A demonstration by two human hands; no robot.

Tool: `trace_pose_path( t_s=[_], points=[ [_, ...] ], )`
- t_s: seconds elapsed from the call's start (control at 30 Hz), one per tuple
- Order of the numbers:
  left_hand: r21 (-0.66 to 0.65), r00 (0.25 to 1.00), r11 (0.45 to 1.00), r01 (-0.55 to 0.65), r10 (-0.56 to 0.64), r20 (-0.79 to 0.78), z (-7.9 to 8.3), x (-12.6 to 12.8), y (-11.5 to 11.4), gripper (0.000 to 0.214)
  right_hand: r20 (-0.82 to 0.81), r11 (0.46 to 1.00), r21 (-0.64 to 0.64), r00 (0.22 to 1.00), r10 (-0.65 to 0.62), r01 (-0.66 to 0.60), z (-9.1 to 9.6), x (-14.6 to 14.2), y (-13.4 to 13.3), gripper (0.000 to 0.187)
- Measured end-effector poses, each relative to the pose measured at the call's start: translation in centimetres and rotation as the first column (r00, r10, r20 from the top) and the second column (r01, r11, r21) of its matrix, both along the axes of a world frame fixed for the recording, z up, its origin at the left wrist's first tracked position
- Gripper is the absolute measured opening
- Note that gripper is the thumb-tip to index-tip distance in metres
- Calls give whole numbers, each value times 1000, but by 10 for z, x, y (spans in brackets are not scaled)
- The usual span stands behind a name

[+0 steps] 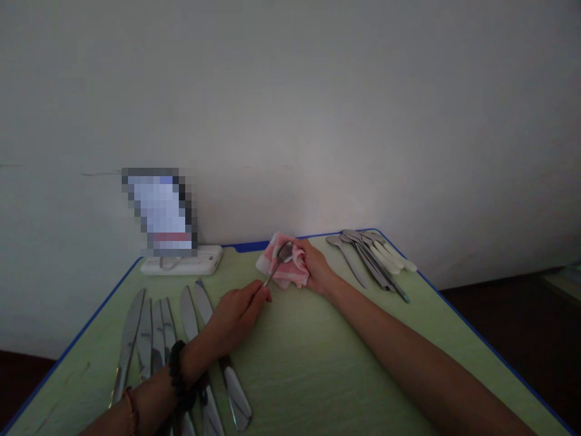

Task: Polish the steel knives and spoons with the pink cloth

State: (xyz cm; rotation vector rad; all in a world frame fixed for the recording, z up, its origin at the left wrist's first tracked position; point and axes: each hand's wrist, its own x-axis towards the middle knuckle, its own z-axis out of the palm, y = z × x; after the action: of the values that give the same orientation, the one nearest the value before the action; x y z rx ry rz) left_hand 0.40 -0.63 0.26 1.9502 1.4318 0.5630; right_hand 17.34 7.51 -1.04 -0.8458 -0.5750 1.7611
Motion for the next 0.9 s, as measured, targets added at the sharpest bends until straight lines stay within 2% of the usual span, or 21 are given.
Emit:
trace_pose_path(
  t_s=[0.13, 0.27, 0.37, 0.6, 0.67, 0.77, 0.9],
  points=[
    [-19, 1000, 1000, -3, 4, 30, 0, 0, 0, 37, 21, 1000, -27, 1000, -12, 13, 0, 0, 2, 15],
    [-38, 992, 999, -30, 35, 124, -3, -1, 1, 38, -175, 993, -41, 980, 97, -106, 4, 3, 2, 20],
    [-72, 977, 995, -68, 81, 196, -5, -1, 2, 37, -266, 995, 11, 959, 99, -100, 5, 6, 2, 24],
    [-96, 948, 991, -92, 117, 297, -11, -2, 3, 36, -203, 984, 130, 968, 149, -124, 6, 3, -2, 22],
    [-84, 956, 993, -87, 107, 273, -10, -2, 3, 37, -141, 973, 172, 974, 180, -155, 6, 1, -4, 18],
    [-33, 987, 997, -66, 70, 146, -5, -1, 2, 36, -31, 959, 233, 984, 176, -164, 3, -2, -6, 14],
    [65, 999, 998, 2, 1, -48, 2, 1, -1, 32, 70, 948, 283, 989, 128, -143, -1, -4, -9, 26]
  ],
)
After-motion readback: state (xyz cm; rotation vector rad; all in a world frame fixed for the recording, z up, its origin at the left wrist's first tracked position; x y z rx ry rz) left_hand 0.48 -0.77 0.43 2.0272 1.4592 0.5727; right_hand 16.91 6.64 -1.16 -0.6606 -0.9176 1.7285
